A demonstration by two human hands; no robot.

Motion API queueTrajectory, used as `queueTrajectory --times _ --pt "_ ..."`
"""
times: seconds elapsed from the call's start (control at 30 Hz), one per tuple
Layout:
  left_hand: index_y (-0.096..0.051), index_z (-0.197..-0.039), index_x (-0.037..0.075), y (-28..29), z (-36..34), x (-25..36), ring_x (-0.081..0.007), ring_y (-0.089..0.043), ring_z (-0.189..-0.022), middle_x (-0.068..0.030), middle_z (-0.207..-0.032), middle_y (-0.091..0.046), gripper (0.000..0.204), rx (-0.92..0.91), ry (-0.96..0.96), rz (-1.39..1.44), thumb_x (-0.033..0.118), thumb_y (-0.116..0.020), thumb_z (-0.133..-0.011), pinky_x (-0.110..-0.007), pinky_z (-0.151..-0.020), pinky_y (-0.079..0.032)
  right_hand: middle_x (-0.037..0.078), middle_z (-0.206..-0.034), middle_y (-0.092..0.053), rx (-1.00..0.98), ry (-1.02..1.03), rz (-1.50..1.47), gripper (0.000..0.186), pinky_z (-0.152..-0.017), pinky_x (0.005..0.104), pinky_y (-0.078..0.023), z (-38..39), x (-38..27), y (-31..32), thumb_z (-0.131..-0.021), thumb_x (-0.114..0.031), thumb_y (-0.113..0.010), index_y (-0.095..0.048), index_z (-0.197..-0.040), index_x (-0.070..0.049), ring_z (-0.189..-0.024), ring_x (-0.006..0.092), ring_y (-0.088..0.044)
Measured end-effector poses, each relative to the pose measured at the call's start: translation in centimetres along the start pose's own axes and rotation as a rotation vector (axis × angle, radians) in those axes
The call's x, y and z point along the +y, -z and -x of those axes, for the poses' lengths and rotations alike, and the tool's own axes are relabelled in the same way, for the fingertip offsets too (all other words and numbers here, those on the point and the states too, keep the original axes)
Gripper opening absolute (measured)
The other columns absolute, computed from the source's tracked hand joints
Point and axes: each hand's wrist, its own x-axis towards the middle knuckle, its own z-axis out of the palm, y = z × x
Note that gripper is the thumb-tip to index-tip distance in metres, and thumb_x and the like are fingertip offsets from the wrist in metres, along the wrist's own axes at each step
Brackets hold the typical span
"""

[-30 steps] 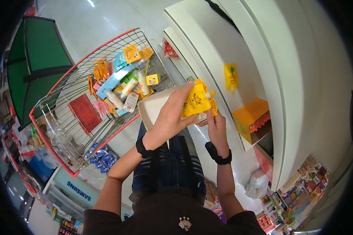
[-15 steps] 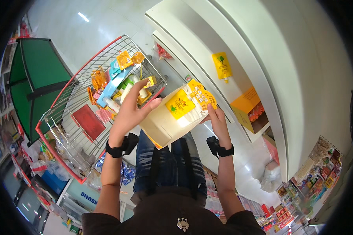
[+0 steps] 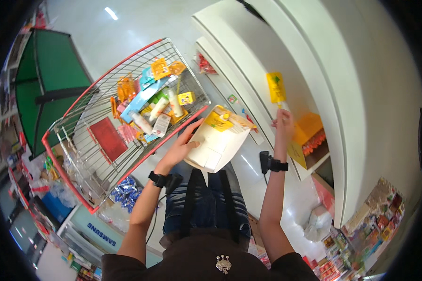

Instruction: The person is seen picking up a product from a grocery cart and placing it on a supermarket shelf.

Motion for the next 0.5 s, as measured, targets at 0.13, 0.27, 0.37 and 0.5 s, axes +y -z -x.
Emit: queueTrajectory --times 0.13,0.27,0.37,0.5 --pt "-0.030 -0.139 0.007 -1.3 0.8 -1.4 -0.0155 -0.037 -0.124 -0.0081 -0.135 -0.039 0.065 0.180 -0.012 0.164 -0.005 -0.039 -0.076 -0.026 -0.102 -0.028 0.015 -0.094 -0.056 0.166 0.169 0.474 0.036 -0.066 0.0325 -0.048 -3.6 4.1 0.1 -0.081 -0.021 -0.066 -0.053 -0.104 0.004 -0.068 0.0227 -0.059" --pt "-0.030 -0.139 0.006 -1.5 2.1 -3.6 -0.0152 -0.040 -0.121 -0.0083 -0.134 -0.041 0.064 0.317 -0.042 0.279 -0.005 -0.037 -0.076 -0.026 -0.100 -0.030 0.019 -0.100 -0.054 0.246 0.489 0.689 0.028 -0.074 0.0368 -0.046 -4.8 5.0 -0.8 -0.079 -0.013 -0.066 -0.055 -0.098 0.004 -0.088 0.0310 -0.054" --pt "-0.031 -0.139 0.006 -1.3 2.8 -3.7 -0.0152 -0.041 -0.119 -0.0083 -0.133 -0.042 0.063 0.345 -0.087 0.285 -0.005 -0.036 -0.076 -0.026 -0.099 -0.031 0.019 -0.097 -0.054 0.216 0.405 0.661 0.022 -0.074 0.0368 -0.045 -4.8 4.8 -1.1 -0.078 -0.010 -0.065 -0.057 -0.093 0.004 -0.091 0.0324 -0.052" --pt "-0.034 -0.138 0.007 -1.0 3.4 -2.7 -0.0157 -0.039 -0.122 -0.0079 -0.134 -0.041 0.063 0.348 -0.166 0.275 -0.007 -0.034 -0.076 -0.026 -0.101 -0.029 0.012 -0.086 -0.055 0.173 0.412 0.518 0.022 -0.066 0.0315 -0.045 -4.9 4.5 -0.2 -0.083 -0.013 -0.062 -0.055 -0.095 0.003 -0.074 0.0230 -0.054"
